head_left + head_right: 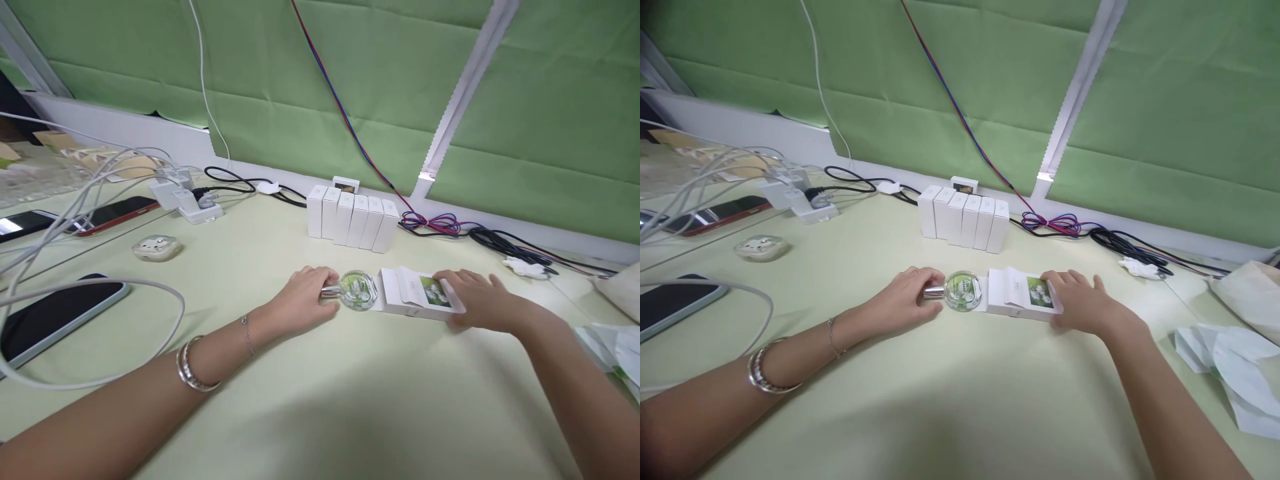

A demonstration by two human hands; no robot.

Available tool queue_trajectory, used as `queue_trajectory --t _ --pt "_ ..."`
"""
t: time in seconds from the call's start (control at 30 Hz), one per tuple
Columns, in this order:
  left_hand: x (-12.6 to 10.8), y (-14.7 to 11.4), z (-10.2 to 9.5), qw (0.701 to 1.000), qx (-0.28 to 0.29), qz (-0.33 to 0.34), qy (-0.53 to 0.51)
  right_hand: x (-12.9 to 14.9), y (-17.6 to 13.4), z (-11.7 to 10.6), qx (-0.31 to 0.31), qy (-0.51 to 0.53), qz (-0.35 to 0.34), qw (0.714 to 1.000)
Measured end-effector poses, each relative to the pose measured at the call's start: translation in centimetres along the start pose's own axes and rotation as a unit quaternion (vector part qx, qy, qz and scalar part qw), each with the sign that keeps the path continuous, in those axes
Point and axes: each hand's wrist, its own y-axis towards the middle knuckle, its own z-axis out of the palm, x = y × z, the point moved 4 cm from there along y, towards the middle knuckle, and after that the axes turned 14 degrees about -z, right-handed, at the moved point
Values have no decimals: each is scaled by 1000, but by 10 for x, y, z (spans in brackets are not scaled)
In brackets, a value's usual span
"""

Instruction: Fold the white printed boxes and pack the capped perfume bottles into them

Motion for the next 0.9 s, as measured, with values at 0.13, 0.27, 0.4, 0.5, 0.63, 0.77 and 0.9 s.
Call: queue_trajectory --t 0.13,0.27,0.4,0.5,0.63,0.77,0.9 --pt "-7 -2 -3 998 -19 19 -58 39 1 -18 -130 29 -103 986" --pt "-22 -15 -13 978 -98 128 -133 115 8 -9 -186 150 -240 941" --pt "-31 -26 -9 970 -60 155 -177 156 10 18 -214 256 -217 917" --pt "-32 -29 -2 970 -12 131 -203 159 10 29 -207 332 -160 906" --pt "-26 -30 5 967 -37 111 -227 155 10 25 -228 359 -142 894" --pt "-29 -30 3 953 -60 150 -255 160 9 24 -238 368 -158 885" --pt "-38 -31 -26 891 -199 194 -360 163 4 29 -246 360 -159 886"
